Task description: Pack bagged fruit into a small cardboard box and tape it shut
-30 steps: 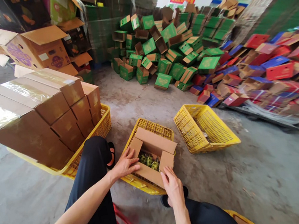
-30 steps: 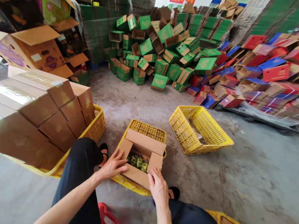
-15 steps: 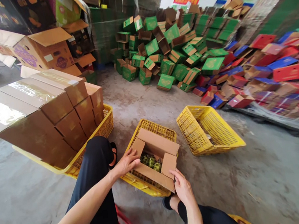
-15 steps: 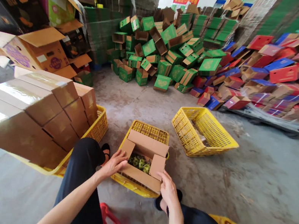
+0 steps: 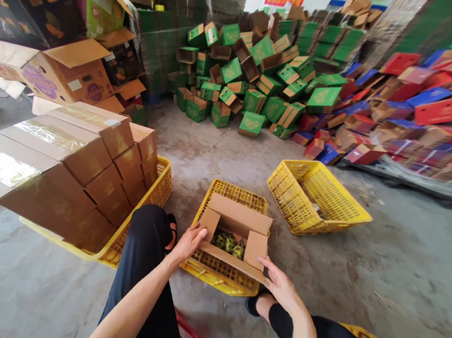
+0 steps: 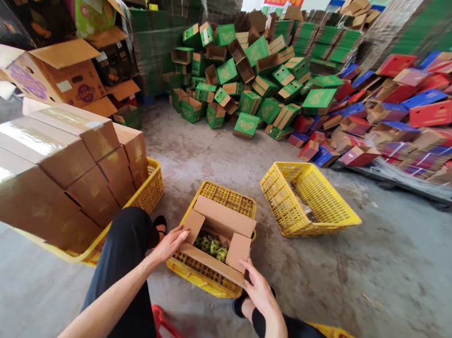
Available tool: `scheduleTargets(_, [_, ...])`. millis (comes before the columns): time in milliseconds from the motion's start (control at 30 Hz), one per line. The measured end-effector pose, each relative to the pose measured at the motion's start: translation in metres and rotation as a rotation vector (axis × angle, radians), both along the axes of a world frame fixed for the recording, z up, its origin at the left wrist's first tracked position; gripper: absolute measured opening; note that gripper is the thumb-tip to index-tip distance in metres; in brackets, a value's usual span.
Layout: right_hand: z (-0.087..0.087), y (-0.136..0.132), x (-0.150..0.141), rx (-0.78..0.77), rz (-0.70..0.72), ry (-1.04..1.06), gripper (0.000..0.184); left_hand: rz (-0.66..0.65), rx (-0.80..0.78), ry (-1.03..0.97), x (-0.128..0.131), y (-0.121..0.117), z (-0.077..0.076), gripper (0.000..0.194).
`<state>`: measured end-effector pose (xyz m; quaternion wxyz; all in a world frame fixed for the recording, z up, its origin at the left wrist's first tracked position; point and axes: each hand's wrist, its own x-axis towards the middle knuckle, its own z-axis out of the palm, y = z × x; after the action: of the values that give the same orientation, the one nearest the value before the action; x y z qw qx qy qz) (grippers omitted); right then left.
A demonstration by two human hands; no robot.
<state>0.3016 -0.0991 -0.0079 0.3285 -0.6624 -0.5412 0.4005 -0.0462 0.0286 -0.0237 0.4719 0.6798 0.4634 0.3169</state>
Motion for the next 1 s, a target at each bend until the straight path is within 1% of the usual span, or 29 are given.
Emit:
scheduleTargets(133, [0.005, 0.0, -0.004, -0.008, -0.023, 0.01, 0.053, 0.06, -0.059, -0.031, 0.0, 0.002, 0.004, 0.075])
scheduleTargets(300, [0.01, 0.002, -0.01, -0.003, -0.062, 0.016, 0.051, 0.091, -0.113, -0.081, 0.0, 0.002, 0.009, 0.075])
scheduleTargets(433, [0.012, 0.004, -0.014, 0.022, -0.095, 0.036, 0.051, 0.106, -0.123, -0.112, 0.001, 0.001, 0.01, 0.072])
scheduleTargets(600, [0.016, 0.006, -0.02, 0.068, -0.131, 0.035, 0.048, 0.127, -0.125, -0.143, 0.002, -0.001, 0.008, 0.074])
scheduleTargets(700, [0.021, 0.006, -0.023, 0.064, -0.175, -0.029, 0.048, 0.124, -0.122, -0.187, 0.003, -0.001, 0.002, 0.075])
scheduleTargets(867, [0.027, 0.008, -0.028, -0.011, -0.244, -0.098, 0.053, 0.14, -0.051, -0.257, 0.004, 0.0, -0.019, 0.087])
scheduleTargets(1000, [0.028, 0.011, -0.03, -0.021, -0.265, -0.116, 0.048, 0.19, -0.044, -0.303, 0.004, 0.004, -0.032, 0.091])
